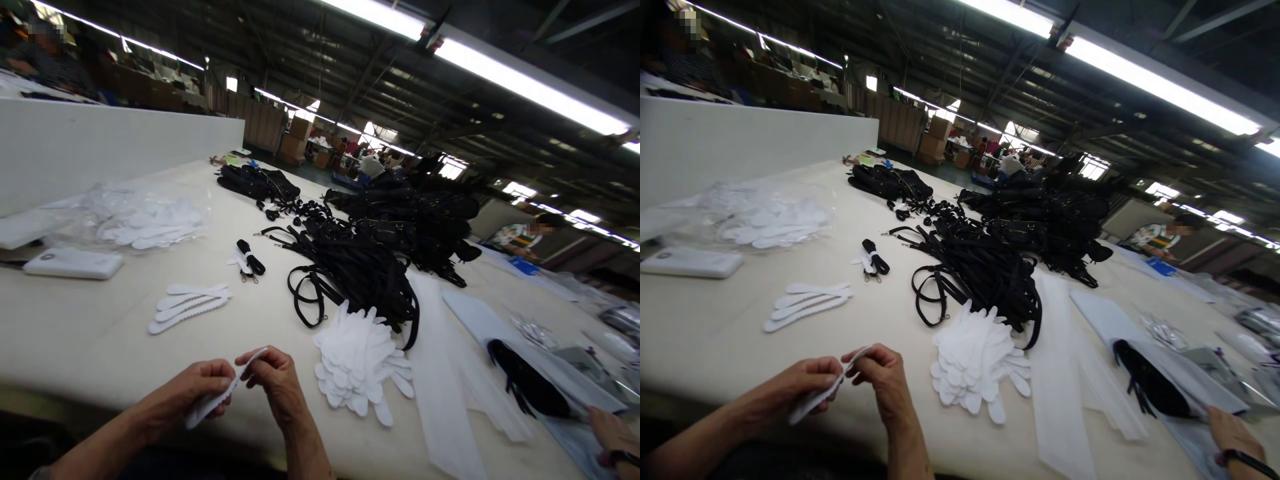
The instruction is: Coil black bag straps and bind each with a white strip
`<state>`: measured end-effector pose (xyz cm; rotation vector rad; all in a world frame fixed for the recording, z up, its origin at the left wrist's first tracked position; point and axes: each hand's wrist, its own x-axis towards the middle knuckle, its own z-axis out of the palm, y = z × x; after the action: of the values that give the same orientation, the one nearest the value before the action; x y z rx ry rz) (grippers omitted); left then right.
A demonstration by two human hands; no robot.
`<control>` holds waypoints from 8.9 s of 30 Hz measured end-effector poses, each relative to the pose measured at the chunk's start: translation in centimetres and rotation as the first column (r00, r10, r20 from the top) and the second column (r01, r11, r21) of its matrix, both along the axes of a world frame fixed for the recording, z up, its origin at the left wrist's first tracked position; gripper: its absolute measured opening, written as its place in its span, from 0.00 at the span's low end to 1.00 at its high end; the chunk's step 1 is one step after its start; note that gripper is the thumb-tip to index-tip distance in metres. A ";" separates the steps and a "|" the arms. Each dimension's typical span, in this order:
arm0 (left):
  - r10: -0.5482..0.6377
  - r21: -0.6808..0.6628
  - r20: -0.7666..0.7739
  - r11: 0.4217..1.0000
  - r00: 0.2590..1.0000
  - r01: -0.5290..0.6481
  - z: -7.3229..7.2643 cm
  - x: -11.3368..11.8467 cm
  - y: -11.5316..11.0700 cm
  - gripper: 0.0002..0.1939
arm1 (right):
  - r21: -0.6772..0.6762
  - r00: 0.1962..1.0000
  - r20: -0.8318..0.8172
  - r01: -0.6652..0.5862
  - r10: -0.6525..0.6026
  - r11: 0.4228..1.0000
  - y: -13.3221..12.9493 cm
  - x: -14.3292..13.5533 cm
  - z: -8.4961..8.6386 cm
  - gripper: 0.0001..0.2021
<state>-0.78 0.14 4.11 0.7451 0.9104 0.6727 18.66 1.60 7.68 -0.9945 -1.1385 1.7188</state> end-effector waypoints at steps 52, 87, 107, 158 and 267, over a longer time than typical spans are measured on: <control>0.335 0.315 -0.228 0.914 0.914 -0.256 2.0 1.7 -0.2 0.15 | 0.104 0.907 0.129 0.390 -0.401 0.915 -0.1 -1.5 -1.0 0.05; 0.565 -0.030 0.151 0.823 0.811 -0.568 1.1 -2.9 1.2 0.11 | 0.297 0.841 0.277 0.385 -0.464 0.874 0.2 1.6 -0.6 0.08; 0.183 0.220 -0.119 0.963 0.976 -0.154 2.2 2.4 0.1 0.22 | 0.686 0.698 0.477 0.084 -0.534 0.722 -0.7 1.7 2.6 0.05; 0.141 0.165 -0.082 0.978 0.987 -0.126 1.2 2.9 0.1 0.17 | 0.125 0.954 0.142 0.248 -0.265 0.961 -0.5 -0.4 1.9 0.05; 0.070 0.367 -0.041 0.929 0.997 -0.050 2.0 1.3 0.5 0.18 | 0.046 0.991 0.126 0.034 -0.040 0.998 0.4 -2.2 3.3 0.11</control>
<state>0.50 0.68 6.13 1.0747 0.8682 0.8950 16.49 1.98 10.99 -1.1042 -1.2262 1.6135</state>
